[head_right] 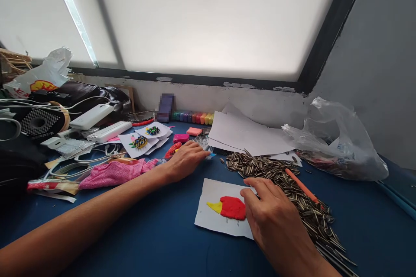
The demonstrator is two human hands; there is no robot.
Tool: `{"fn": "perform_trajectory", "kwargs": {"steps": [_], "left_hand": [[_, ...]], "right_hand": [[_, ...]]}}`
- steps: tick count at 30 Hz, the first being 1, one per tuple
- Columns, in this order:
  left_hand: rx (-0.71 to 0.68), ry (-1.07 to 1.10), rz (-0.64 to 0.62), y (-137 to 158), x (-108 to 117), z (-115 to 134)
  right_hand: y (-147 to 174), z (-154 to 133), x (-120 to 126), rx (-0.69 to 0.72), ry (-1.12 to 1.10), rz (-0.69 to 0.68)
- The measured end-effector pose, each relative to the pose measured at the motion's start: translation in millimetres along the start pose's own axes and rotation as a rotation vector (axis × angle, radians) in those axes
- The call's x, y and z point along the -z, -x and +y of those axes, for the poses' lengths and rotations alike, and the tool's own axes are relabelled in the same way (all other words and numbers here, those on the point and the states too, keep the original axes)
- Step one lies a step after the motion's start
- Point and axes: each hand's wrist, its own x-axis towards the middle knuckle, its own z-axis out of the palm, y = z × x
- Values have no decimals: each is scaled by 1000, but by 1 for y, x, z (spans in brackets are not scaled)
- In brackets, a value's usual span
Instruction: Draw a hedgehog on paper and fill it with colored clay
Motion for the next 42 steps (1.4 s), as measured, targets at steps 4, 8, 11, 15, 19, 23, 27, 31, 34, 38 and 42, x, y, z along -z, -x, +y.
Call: {"fn": "perform_trajectory", "kwargs": {"steps": [4, 8, 11, 15, 19, 23, 27, 31, 34, 38, 42], "left_hand": [[135, 143, 225, -5, 19, -3], [259, 602, 355, -11, 42, 7], [366, 1179, 279, -14, 48, 22], [365, 1470, 128, -12, 39, 49], [324, 1571, -62, -5, 28, 76], [292, 1549, -179, -1, 21, 87], [303, 1242, -57, -8, 21, 63], [435, 522, 177, -13, 33, 8], [491, 286, 189, -10, 40, -28], [486, 75, 54, -3, 33, -43], [453, -4, -93, -1, 25, -39]], "right_hand": [[0, 1, 0, 3, 8, 29], [0, 1, -1, -61, -74, 42], [-4, -1, 3, -210, -243, 45], [-12, -6, 14, -506, -563, -21], [-18, -12, 20, -642, -863, -82], [-18, -12, 20, -661, -962, -66], [-13, -2, 14, -695, -922, -13], [-14, 5, 11, -687, -805, -36], [-23, 5, 9, -522, -552, -25], [-40, 4, -2, -168, -95, 3], [-54, -4, -18, -62, 19, -116]]}}
